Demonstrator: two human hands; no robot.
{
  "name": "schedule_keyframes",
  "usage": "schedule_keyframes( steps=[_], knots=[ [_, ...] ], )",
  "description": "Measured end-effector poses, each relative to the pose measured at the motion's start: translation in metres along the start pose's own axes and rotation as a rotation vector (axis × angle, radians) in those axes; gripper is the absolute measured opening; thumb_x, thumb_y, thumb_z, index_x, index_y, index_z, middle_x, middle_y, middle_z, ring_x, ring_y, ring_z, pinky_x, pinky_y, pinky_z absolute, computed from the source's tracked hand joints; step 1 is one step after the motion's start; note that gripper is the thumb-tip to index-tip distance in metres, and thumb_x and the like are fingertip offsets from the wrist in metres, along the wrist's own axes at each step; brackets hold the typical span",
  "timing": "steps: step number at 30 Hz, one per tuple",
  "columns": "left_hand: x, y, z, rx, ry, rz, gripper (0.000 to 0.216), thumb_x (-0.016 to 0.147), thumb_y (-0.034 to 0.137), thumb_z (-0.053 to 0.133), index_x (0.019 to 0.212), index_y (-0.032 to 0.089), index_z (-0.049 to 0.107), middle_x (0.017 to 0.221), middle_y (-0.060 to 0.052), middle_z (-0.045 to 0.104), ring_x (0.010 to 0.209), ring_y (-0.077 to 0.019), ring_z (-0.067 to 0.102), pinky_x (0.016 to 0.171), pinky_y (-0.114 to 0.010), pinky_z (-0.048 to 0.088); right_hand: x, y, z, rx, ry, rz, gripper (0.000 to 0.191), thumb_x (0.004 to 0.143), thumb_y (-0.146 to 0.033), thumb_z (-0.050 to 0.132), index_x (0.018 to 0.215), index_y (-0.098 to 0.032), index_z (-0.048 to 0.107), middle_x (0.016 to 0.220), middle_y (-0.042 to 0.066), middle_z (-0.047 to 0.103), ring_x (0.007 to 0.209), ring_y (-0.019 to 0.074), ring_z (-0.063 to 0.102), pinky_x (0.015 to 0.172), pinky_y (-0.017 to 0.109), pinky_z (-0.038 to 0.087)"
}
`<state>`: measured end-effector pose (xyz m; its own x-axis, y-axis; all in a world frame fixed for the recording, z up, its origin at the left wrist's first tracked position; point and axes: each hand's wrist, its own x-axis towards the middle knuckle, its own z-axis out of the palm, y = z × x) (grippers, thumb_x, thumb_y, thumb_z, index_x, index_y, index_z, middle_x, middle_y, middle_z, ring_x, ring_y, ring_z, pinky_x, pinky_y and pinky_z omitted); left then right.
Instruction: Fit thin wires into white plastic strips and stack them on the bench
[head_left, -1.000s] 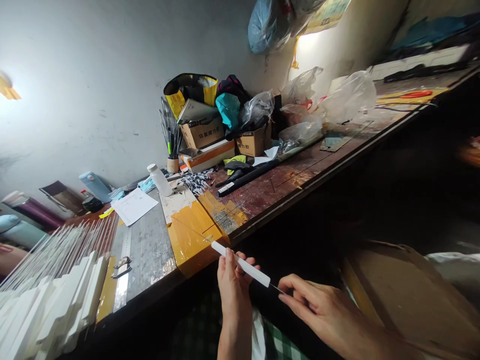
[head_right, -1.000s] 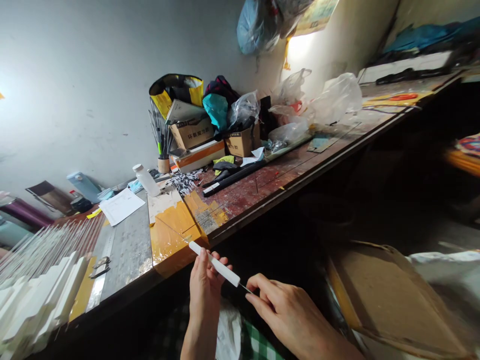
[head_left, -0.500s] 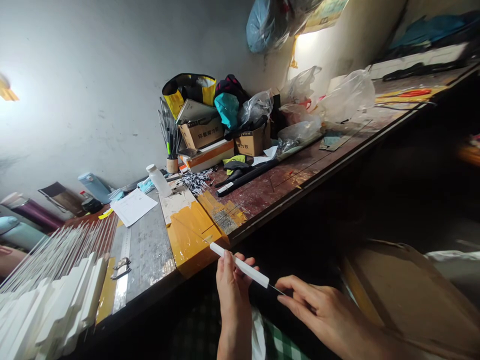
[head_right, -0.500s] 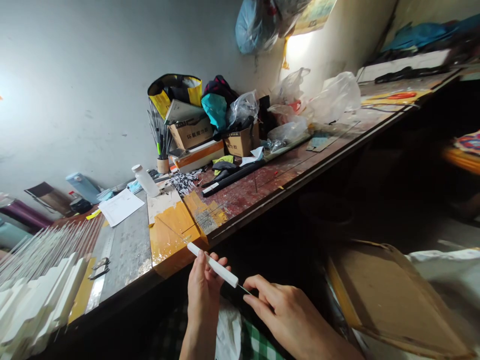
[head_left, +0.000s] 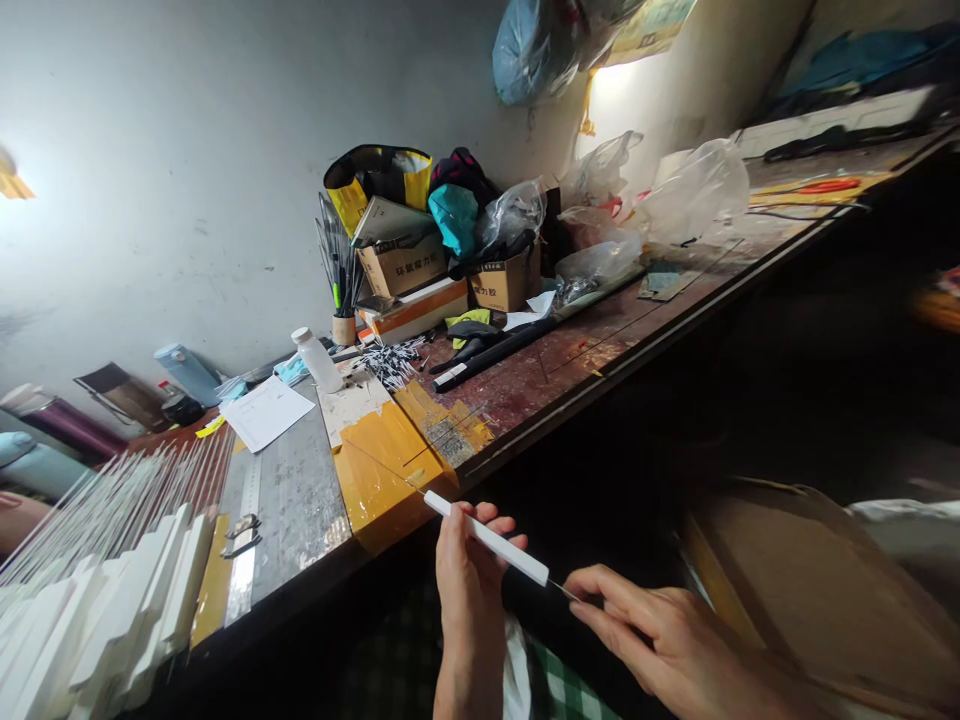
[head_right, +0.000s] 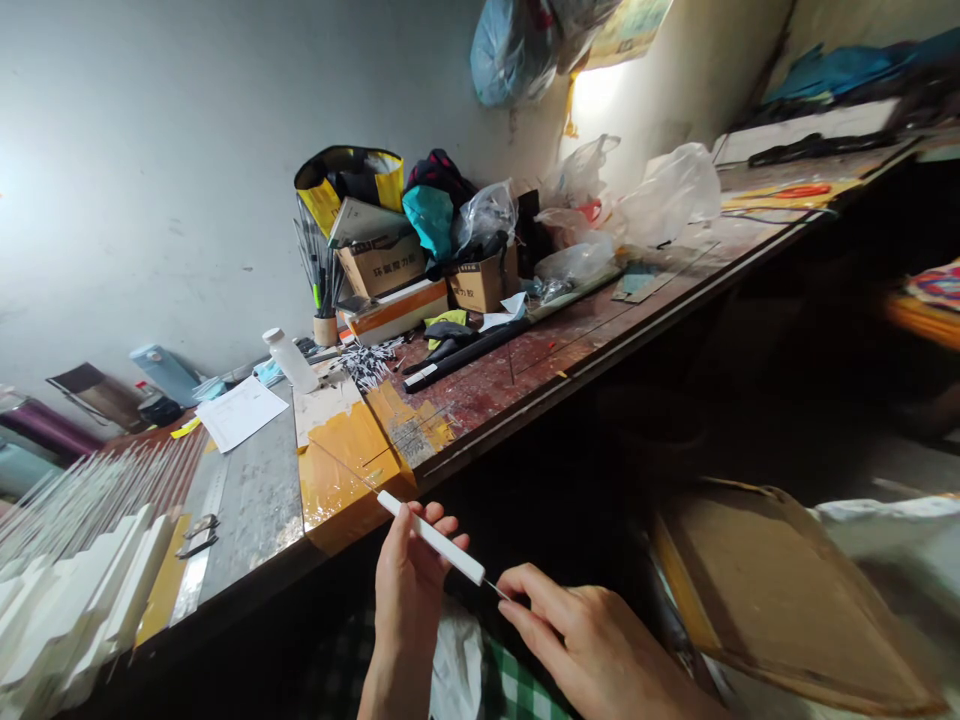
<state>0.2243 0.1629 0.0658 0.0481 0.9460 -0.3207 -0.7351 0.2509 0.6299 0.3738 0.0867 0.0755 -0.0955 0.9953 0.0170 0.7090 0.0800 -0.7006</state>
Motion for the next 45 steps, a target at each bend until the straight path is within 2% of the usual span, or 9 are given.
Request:
schedule_keyframes(
  steps=[5, 13, 19, 23, 27, 33, 37, 41, 45],
  knots=[
    [-0.002, -0.002, 0.002, -0.004, -0.074, 0.002, 0.023, 0.083, 0.038, 0.063, 0.079, 0.019, 0.051, 0.061, 0.004, 0.052, 0.055, -0.013, 0.057, 0.061, -0.032, 0.053, -0.001, 0.001, 0.0, -0.008, -0.051, 0.004, 0.024, 0.094, -0.035, 0.039, 0.089, -0.03, 0.062, 0.063, -0.002, 0.066, 0.054, 0.0173, 0.064, 0.05, 0.024, 0.043],
    [-0.002, -0.004, -0.004, -0.026, 0.007, -0.038, 0.016, 0.086, 0.032, 0.058, 0.089, 0.016, 0.055, 0.079, -0.004, 0.062, 0.074, -0.0213, 0.066, 0.067, -0.04, 0.057, -0.007, 0.008, -0.002, 0.0, -0.102, 0.056, 0.034, 0.095, -0.045, 0.032, 0.091, -0.03, 0.062, 0.056, -0.001, 0.061, 0.051, 0.0165, 0.06, 0.046, 0.023, 0.041],
    [0.002, -0.003, -0.001, 0.014, 0.009, -0.015, 0.023, 0.081, 0.036, 0.066, 0.08, 0.017, 0.052, 0.066, 0.002, 0.056, 0.06, -0.015, 0.062, 0.062, -0.035, 0.056, -0.002, -0.003, -0.003, -0.034, -0.087, 0.042, 0.026, 0.093, -0.038, 0.038, 0.091, -0.029, 0.062, 0.056, -0.002, 0.059, 0.045, 0.0155, 0.055, 0.043, 0.024, 0.039],
    [-0.003, 0.002, 0.0, -0.052, -0.069, -0.035, 0.019, 0.088, 0.036, 0.056, 0.092, 0.017, 0.057, 0.07, 0.001, 0.056, 0.067, -0.0169, 0.061, 0.069, -0.042, 0.056, 0.0, -0.008, -0.004, -0.012, -0.088, 0.018, 0.029, 0.094, -0.035, 0.036, 0.083, -0.028, 0.062, 0.048, -0.003, 0.052, 0.039, 0.0139, 0.048, 0.041, 0.024, 0.037],
    [-0.002, 0.004, 0.0, -0.047, -0.034, -0.048, 0.014, 0.086, 0.029, 0.059, 0.088, 0.015, 0.057, 0.077, -0.003, 0.06, 0.073, -0.0189, 0.064, 0.069, -0.041, 0.056, -0.001, -0.008, -0.004, 0.011, -0.079, 0.012, 0.03, 0.095, -0.036, 0.036, 0.083, -0.029, 0.063, 0.043, -0.005, 0.045, 0.037, 0.0129, 0.045, 0.041, 0.023, 0.036],
    [-0.006, -0.004, 0.001, -0.06, -0.042, -0.055, 0.018, 0.086, 0.033, 0.06, 0.081, 0.018, 0.053, 0.061, 0.003, 0.054, 0.058, -0.0139, 0.058, 0.067, -0.039, 0.056, -0.007, -0.003, -0.008, 0.061, -0.197, 0.08, 0.039, 0.097, -0.042, 0.03, 0.084, -0.025, 0.063, 0.04, -0.007, 0.037, 0.038, 0.0111, 0.041, 0.043, 0.02, 0.036],
    [-0.013, -0.003, 0.001, -0.121, -0.049, -0.079, 0.017, 0.091, 0.03, 0.05, 0.089, 0.016, 0.058, 0.068, -0.001, 0.057, 0.068, -0.0178, 0.06, 0.068, -0.044, 0.057, -0.011, 0.006, -0.007, 0.067, -0.183, 0.071, 0.032, 0.095, -0.042, 0.035, 0.092, -0.025, 0.063, 0.044, -0.007, 0.041, 0.037, 0.0103, 0.041, 0.041, 0.02, 0.033],
    [-0.012, 0.0, 0.001, -0.053, -0.026, -0.066, 0.013, 0.088, 0.027, 0.057, 0.086, 0.014, 0.057, 0.077, -0.004, 0.06, 0.078, -0.0202, 0.064, 0.069, -0.042, 0.058, -0.01, 0.006, -0.004, 0.012, -0.126, 0.045, 0.028, 0.094, -0.04, 0.038, 0.093, -0.026, 0.062, 0.052, -0.004, 0.052, 0.042, 0.0118, 0.048, 0.041, 0.02, 0.034],
    [-0.003, 0.001, -0.001, 0.034, -0.004, -0.047, 0.019, 0.086, 0.032, 0.061, 0.082, 0.015, 0.053, 0.073, -0.002, 0.059, 0.068, -0.0179, 0.064, 0.061, -0.038, 0.058, -0.004, -0.009, -0.008, -0.034, -0.121, 0.027, 0.036, 0.096, -0.037, 0.029, 0.088, -0.026, 0.062, 0.046, -0.004, 0.048, 0.038, 0.0124, 0.045, 0.042, 0.022, 0.036]
  ],
)
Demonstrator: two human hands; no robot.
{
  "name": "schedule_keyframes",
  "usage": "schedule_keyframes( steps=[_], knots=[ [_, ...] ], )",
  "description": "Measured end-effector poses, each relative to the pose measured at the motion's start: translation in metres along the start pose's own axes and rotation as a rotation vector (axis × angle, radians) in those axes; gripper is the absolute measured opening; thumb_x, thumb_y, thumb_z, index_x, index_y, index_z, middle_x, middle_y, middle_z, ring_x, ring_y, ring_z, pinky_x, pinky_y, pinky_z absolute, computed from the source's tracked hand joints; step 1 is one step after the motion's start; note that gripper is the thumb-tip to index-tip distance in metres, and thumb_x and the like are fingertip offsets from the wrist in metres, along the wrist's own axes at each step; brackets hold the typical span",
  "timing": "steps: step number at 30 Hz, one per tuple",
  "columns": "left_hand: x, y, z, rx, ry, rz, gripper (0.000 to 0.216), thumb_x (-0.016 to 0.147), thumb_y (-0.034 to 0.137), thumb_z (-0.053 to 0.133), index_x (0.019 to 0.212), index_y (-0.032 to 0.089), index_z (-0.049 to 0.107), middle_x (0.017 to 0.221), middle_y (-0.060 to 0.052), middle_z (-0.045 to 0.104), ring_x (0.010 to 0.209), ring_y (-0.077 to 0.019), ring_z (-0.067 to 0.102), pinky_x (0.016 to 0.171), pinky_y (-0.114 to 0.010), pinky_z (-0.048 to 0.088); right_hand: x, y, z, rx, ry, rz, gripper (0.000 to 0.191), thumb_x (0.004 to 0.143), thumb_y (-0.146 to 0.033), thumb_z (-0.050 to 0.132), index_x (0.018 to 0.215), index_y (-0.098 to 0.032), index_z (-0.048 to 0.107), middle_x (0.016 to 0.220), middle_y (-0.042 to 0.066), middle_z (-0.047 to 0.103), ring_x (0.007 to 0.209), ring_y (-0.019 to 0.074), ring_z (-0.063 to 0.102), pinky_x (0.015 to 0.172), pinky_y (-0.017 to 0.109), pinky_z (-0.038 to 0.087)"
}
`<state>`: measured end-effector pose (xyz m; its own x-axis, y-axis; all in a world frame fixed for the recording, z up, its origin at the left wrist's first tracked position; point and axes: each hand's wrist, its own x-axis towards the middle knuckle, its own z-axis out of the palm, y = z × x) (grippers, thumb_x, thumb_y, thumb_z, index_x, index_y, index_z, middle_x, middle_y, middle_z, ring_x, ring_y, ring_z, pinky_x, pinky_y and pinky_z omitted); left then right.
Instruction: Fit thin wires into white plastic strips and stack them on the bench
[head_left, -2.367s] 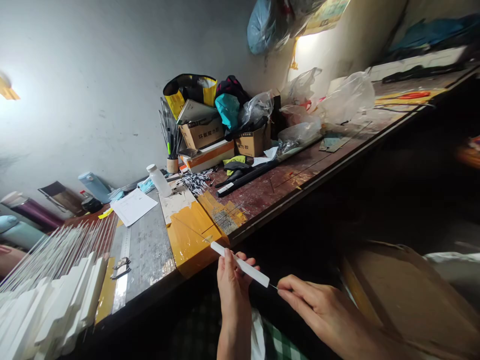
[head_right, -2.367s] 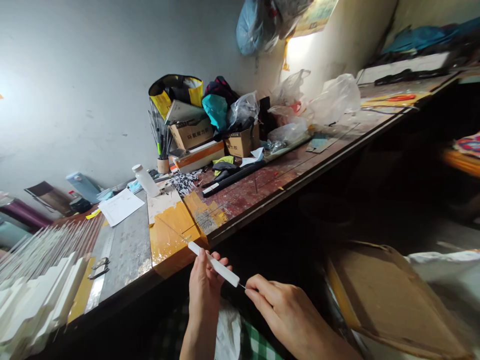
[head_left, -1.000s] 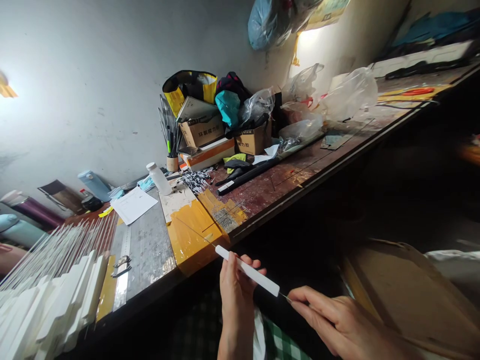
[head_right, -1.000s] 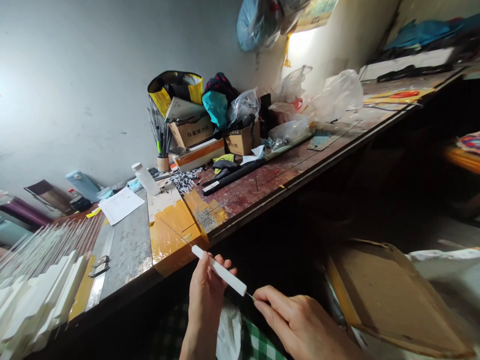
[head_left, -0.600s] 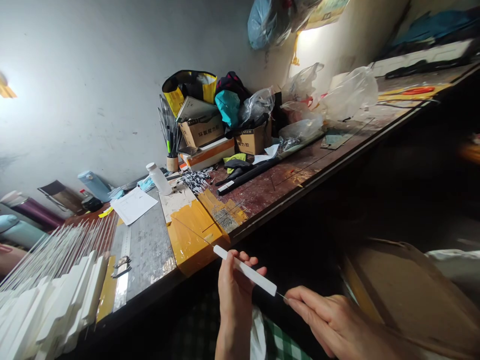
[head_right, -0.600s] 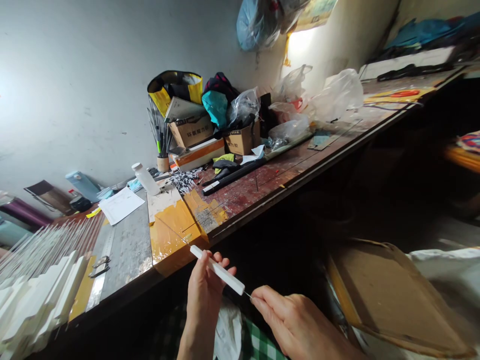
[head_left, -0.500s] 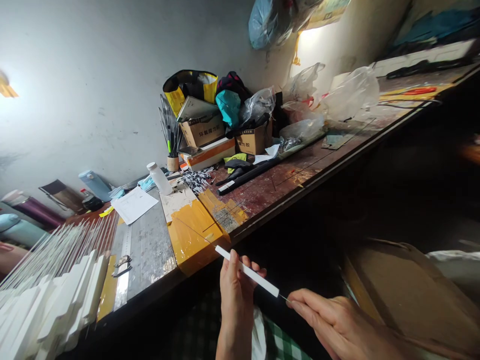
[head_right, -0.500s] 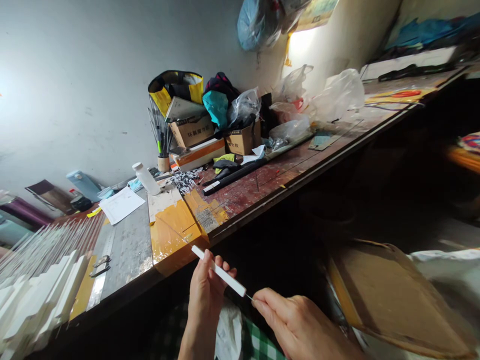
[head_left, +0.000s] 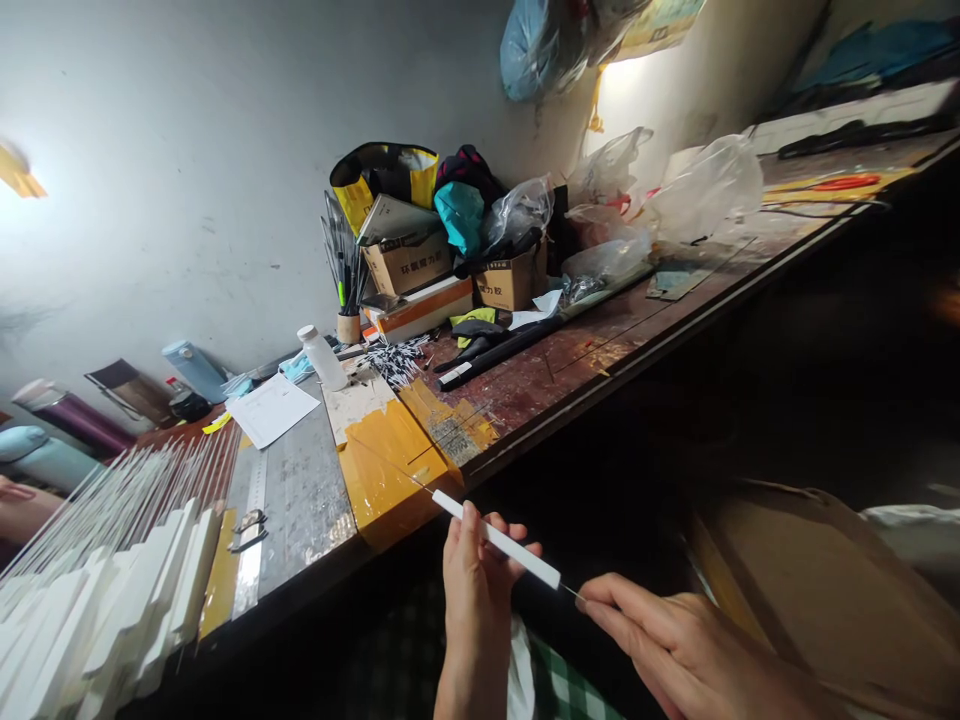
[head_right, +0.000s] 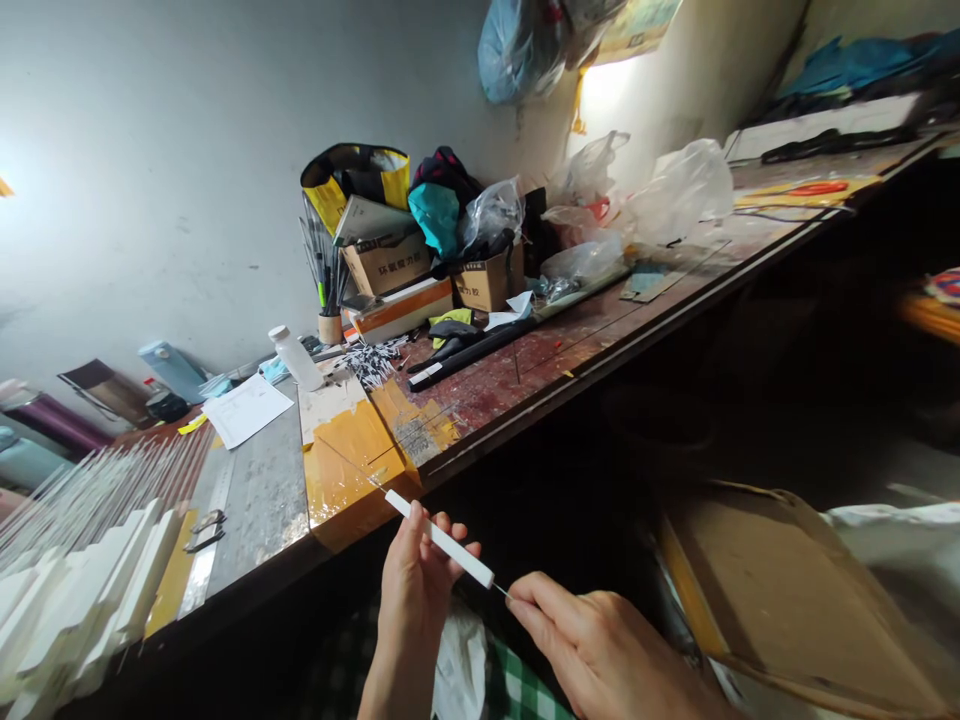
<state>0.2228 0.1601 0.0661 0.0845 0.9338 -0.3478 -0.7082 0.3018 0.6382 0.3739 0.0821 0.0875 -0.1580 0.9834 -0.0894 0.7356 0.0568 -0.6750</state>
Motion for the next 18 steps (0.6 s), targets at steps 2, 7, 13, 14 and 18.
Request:
schedule_keyframes(
  steps=[2, 7, 13, 14, 18],
  knots=[
    [0.004, 0.001, -0.001, -0.009, 0.005, 0.007, 0.02, 0.085, 0.034, 0.062, 0.084, 0.016, 0.053, 0.071, -0.001, 0.059, 0.067, -0.0175, 0.064, 0.063, -0.039, 0.058, 0.003, -0.007, -0.003, -0.015, -0.013, -0.002, 0.037, 0.095, -0.035, 0.028, 0.083, -0.026, 0.061, 0.046, -0.004, 0.047, 0.039, 0.0129, 0.045, 0.043, 0.022, 0.037],
    [0.009, 0.004, -0.004, -0.063, -0.018, 0.011, 0.02, 0.088, 0.034, 0.058, 0.093, 0.015, 0.056, 0.076, -0.002, 0.061, 0.074, -0.018, 0.065, 0.072, -0.043, 0.058, 0.007, -0.015, -0.005, -0.043, -0.055, -0.001, 0.03, 0.092, -0.028, 0.032, 0.073, -0.026, 0.055, 0.042, -0.005, 0.043, 0.042, 0.0142, 0.051, 0.047, 0.023, 0.04],
    [0.013, 0.003, -0.005, -0.053, 0.049, 0.013, 0.018, 0.084, 0.031, 0.065, 0.087, 0.015, 0.057, 0.073, -0.002, 0.062, 0.067, -0.0161, 0.065, 0.067, -0.039, 0.058, 0.01, -0.006, 0.005, 0.029, 0.086, -0.048, 0.024, 0.091, -0.026, 0.038, 0.082, -0.027, 0.06, 0.044, -0.006, 0.05, 0.039, 0.0128, 0.052, 0.042, 0.022, 0.036],
    [0.013, 0.003, -0.006, -0.056, 0.053, 0.012, 0.018, 0.084, 0.032, 0.064, 0.087, 0.015, 0.057, 0.073, -0.002, 0.062, 0.067, -0.0163, 0.065, 0.066, -0.039, 0.058, 0.01, -0.003, 0.007, 0.037, 0.125, -0.064, 0.022, 0.091, -0.026, 0.04, 0.083, -0.027, 0.061, 0.047, -0.005, 0.054, 0.04, 0.0128, 0.054, 0.041, 0.022, 0.035],
    [0.009, 0.0, -0.008, -0.076, 0.049, 0.03, 0.022, 0.087, 0.036, 0.059, 0.093, 0.015, 0.058, 0.076, -0.003, 0.062, 0.073, -0.0192, 0.066, 0.069, -0.042, 0.058, 0.009, 0.005, 0.016, 0.063, 0.225, -0.115, 0.022, 0.09, -0.028, 0.045, 0.076, -0.029, 0.062, 0.051, -0.005, 0.061, 0.042, 0.0122, 0.058, 0.042, 0.022, 0.035]
  ],
)
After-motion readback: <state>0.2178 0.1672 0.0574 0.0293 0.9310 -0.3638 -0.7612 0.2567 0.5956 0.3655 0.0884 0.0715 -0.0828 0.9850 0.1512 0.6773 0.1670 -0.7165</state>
